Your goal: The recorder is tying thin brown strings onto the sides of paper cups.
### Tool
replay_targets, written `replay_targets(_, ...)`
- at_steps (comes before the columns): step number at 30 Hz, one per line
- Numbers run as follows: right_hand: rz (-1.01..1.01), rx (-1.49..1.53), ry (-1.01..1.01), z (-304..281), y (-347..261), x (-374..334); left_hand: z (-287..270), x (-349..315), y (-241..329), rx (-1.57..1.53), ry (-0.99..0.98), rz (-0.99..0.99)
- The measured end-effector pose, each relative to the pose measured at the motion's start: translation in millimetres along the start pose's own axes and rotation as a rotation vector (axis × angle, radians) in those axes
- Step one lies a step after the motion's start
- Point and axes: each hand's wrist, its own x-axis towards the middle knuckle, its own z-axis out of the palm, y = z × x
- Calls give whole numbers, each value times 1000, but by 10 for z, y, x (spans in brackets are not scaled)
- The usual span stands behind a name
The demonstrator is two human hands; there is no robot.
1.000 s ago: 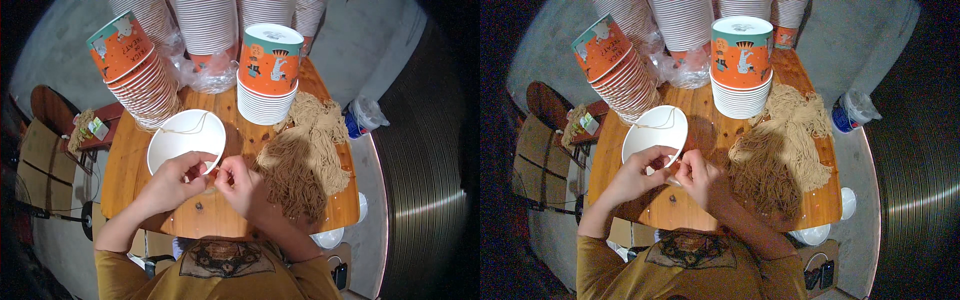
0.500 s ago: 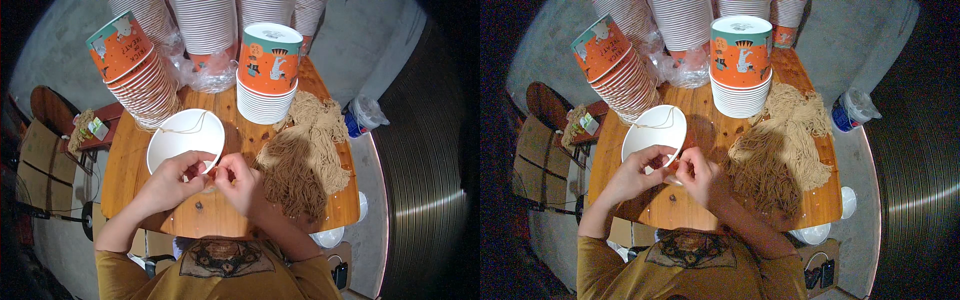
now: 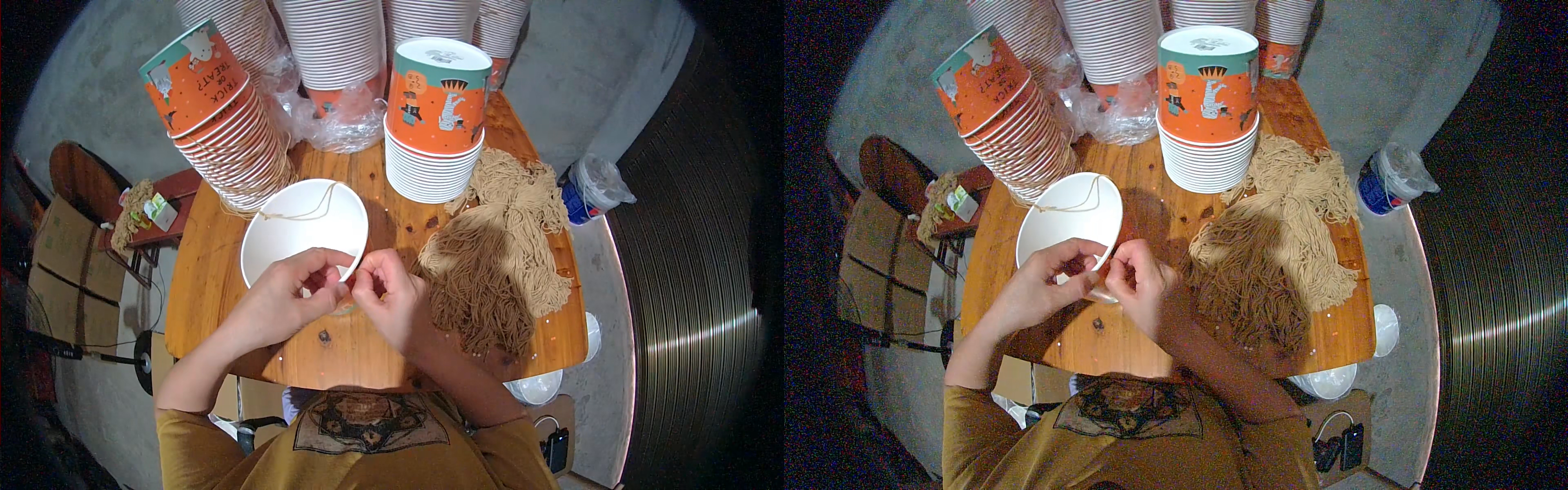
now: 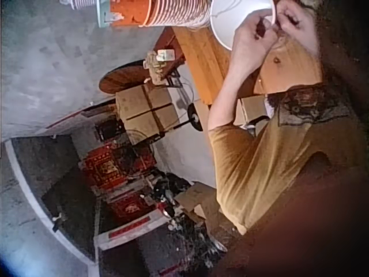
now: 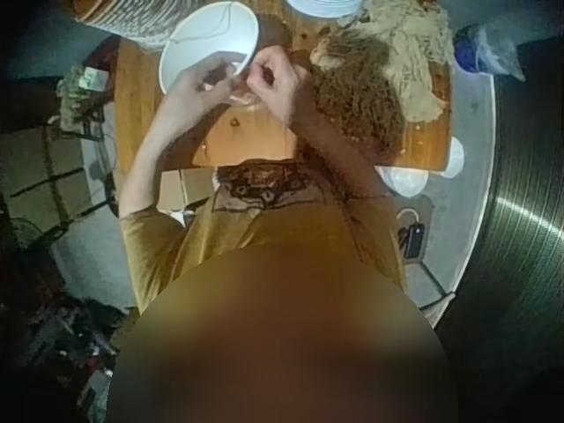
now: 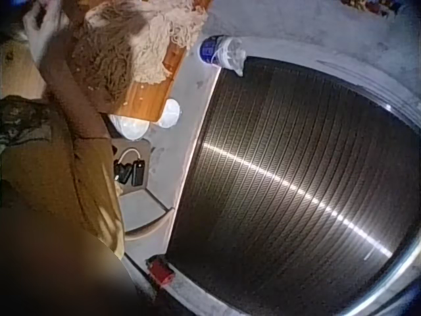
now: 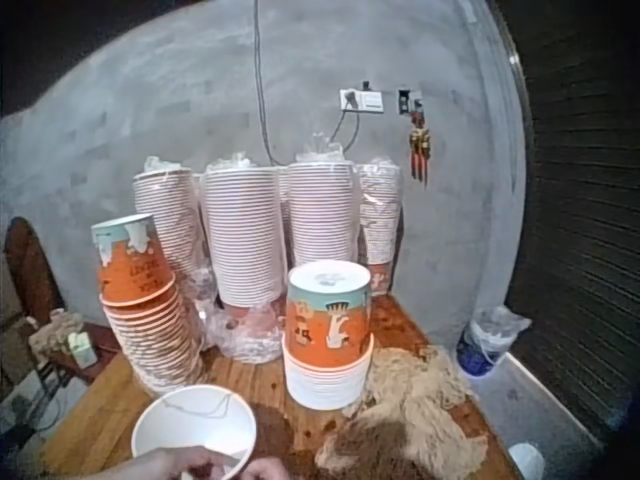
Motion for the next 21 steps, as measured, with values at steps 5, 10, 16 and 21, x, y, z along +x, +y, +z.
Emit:
replay_targets(5, -12, -30, 35, 5, 9, -15, 54, 113, -126, -145, -18, -1)
replay_targets(10, -11, -81, 44, -17, -17, -14, 49, 225, -186, -19, -105, -42)
replay_targets(16, 17, -121, 63, -3, 19, -19, 119, 307, -207, -47, -103, -58)
replay_targets(21, 52, -55, 64, 9, 80, -21, 138, 369, -216, 64, -95, -51)
